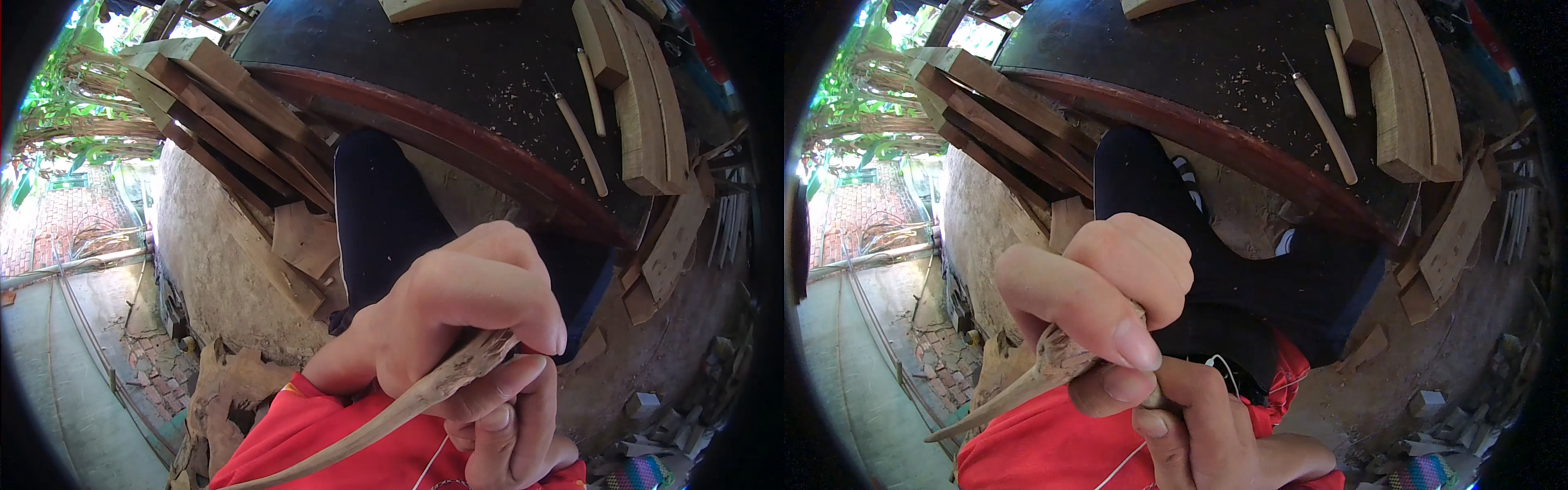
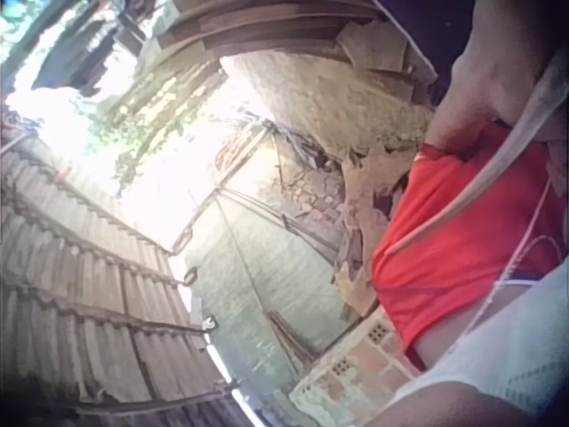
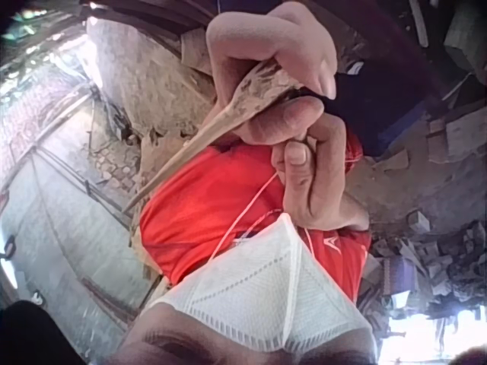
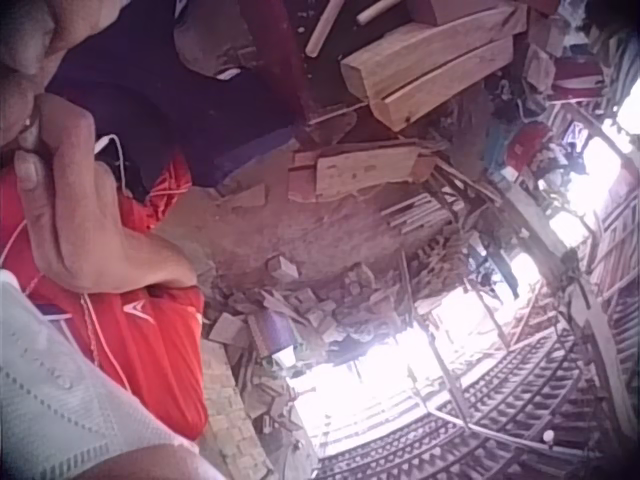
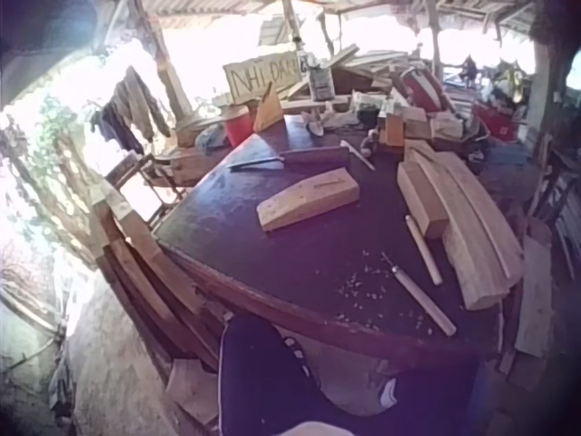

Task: Carving details into a wooden spoon using a small carving knife.

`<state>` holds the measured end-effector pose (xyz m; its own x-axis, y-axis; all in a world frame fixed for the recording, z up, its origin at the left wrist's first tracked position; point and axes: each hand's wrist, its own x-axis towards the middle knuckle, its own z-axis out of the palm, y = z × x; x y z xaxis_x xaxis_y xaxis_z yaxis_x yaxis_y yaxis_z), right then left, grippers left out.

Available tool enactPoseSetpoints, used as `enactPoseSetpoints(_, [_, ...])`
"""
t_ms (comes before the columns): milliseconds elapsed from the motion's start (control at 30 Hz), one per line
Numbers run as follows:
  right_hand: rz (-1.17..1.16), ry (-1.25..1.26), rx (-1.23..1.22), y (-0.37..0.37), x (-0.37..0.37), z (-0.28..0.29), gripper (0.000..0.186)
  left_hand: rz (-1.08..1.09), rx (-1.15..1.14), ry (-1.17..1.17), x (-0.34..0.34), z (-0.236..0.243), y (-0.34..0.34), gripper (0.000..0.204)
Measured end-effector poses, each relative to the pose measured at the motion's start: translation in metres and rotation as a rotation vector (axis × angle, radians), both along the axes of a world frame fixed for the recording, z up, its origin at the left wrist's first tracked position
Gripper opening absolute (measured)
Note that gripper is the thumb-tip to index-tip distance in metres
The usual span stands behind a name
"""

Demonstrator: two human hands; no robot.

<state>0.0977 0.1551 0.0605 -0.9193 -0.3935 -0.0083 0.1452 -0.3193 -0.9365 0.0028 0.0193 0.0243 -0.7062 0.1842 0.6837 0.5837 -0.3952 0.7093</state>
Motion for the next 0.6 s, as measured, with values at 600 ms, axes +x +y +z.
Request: enactPoseSetpoints(600, [-0.135,0.211,-0.11,-0.012,0.019,-0.038,0.027,0.008,0.116,-0.226,0.021,0.009,0.01,0.01])
